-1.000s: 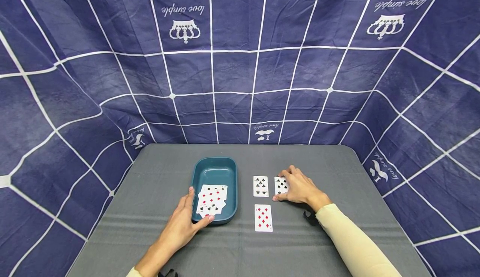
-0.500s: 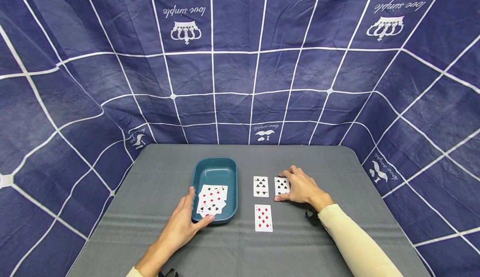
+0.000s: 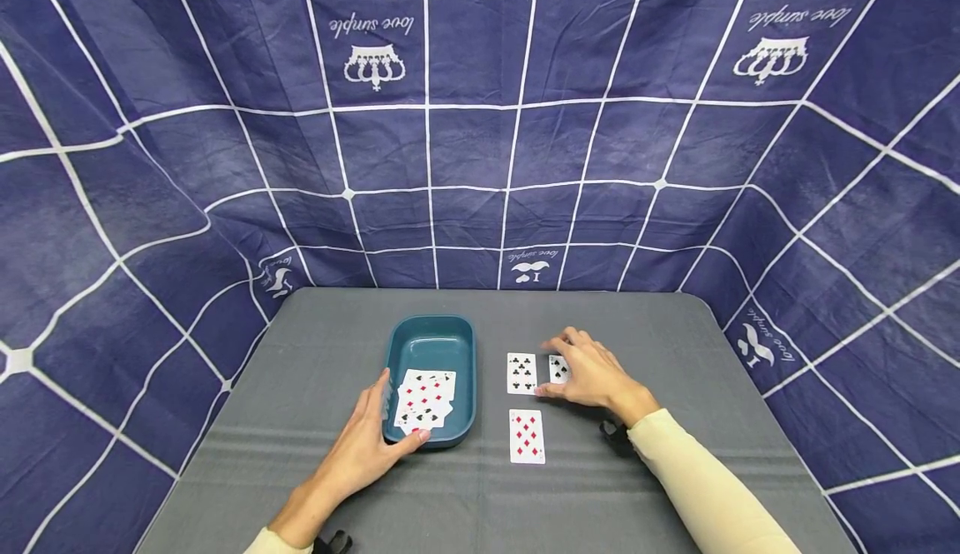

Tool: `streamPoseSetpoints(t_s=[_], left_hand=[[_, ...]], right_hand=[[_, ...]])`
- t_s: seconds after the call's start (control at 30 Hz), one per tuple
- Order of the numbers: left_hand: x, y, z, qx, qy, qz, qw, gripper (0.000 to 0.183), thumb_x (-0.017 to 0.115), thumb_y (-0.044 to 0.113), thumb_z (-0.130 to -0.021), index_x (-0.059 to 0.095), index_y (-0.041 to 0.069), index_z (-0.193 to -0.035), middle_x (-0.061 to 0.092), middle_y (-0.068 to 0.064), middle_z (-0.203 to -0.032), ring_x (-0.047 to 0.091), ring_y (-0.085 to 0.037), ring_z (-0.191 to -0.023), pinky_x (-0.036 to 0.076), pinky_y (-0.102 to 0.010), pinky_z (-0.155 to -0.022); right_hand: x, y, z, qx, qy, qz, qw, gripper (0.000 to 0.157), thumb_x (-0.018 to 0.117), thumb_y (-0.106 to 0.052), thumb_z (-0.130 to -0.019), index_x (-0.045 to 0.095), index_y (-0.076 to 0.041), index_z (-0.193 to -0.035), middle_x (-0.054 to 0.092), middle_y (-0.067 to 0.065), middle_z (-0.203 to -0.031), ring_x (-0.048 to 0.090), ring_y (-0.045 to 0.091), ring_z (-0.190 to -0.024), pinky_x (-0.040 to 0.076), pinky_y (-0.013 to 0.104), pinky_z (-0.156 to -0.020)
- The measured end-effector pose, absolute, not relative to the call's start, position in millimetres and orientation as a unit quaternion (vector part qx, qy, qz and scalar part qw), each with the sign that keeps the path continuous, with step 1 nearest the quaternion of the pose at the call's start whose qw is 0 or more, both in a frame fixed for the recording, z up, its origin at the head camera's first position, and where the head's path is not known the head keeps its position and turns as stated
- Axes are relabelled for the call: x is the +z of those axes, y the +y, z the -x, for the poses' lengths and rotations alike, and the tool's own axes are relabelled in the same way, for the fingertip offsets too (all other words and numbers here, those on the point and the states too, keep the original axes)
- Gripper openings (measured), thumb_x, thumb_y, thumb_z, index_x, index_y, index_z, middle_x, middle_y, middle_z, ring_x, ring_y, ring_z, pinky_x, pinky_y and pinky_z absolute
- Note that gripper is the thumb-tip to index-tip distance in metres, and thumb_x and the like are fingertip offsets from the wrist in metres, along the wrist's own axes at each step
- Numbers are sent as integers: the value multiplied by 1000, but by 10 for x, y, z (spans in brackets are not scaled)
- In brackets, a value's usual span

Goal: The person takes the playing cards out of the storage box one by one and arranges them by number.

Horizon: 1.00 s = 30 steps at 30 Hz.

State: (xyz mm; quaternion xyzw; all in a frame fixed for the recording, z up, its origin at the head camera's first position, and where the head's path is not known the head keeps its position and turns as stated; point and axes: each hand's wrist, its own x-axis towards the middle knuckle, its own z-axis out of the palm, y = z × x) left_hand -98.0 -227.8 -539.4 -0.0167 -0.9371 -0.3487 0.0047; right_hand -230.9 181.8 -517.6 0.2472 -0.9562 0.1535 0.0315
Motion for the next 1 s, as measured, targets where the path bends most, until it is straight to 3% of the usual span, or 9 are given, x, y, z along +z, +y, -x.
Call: streamPoseSetpoints(t_s=[0.27, 0.53, 1.0], left_hand=[[-5482, -2391, 1030, -342, -938, 51, 13, 133, 92, 72, -92, 23, 8, -186, 36, -26, -186, 55, -53, -162, 52, -72, -124], [-5592, -2402, 1045, -329, -943, 40, -11, 134, 84, 80, -94, 14, 17, -189, 31, -21, -190, 53, -60, -161, 44, -85, -123], [-5495, -2347, 1035, -325, -945, 34, -33, 136, 84, 78, -94, 11, 15, -189, 30, -23, -191, 54, -54, -163, 43, -87, -121]], right_hand=[[-5011, 1509, 2297, 152, -945, -287, 35, 78, 99, -62, -88, 77, -22, -151, 70, 2, -141, 69, 33, -133, 59, 59, -108], [-4884, 1142, 2271, 157, -926, -343, 26, 70, 99, -54, -92, 75, -27, -153, 69, 0, -142, 69, 27, -129, 58, 54, -107], [-4688, 400, 2327, 113, -898, -424, -31, 72, 96, -51, -96, 71, -31, -160, 67, -1, -149, 68, 21, -131, 60, 47, -108]])
